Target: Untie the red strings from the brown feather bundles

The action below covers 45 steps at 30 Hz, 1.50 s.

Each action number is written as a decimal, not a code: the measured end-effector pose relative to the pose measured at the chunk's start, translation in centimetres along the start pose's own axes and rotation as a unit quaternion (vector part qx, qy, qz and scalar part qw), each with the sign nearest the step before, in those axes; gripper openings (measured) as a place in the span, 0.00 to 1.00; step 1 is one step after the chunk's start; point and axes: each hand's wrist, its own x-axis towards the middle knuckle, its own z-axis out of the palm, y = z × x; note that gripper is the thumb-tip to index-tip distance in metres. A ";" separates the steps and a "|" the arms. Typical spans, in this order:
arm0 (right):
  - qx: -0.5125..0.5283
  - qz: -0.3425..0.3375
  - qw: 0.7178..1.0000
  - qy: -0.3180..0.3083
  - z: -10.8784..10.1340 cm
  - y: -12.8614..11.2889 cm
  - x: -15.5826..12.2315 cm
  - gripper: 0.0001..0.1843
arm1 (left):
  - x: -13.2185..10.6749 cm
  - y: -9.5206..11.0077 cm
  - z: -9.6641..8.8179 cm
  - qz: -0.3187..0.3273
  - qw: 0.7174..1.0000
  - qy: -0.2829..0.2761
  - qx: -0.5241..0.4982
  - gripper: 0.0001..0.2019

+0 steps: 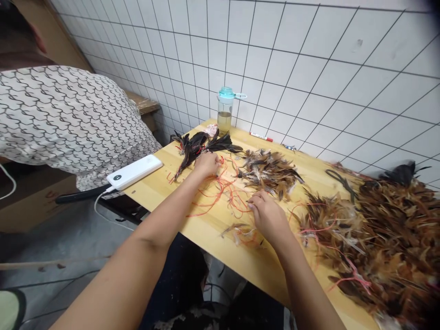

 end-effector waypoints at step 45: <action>0.009 0.079 0.997 0.004 6.7 -0.2 2.4 0.15 | -0.9 3.3 -1.5 0.086 0.981 0.132 0.117 0.16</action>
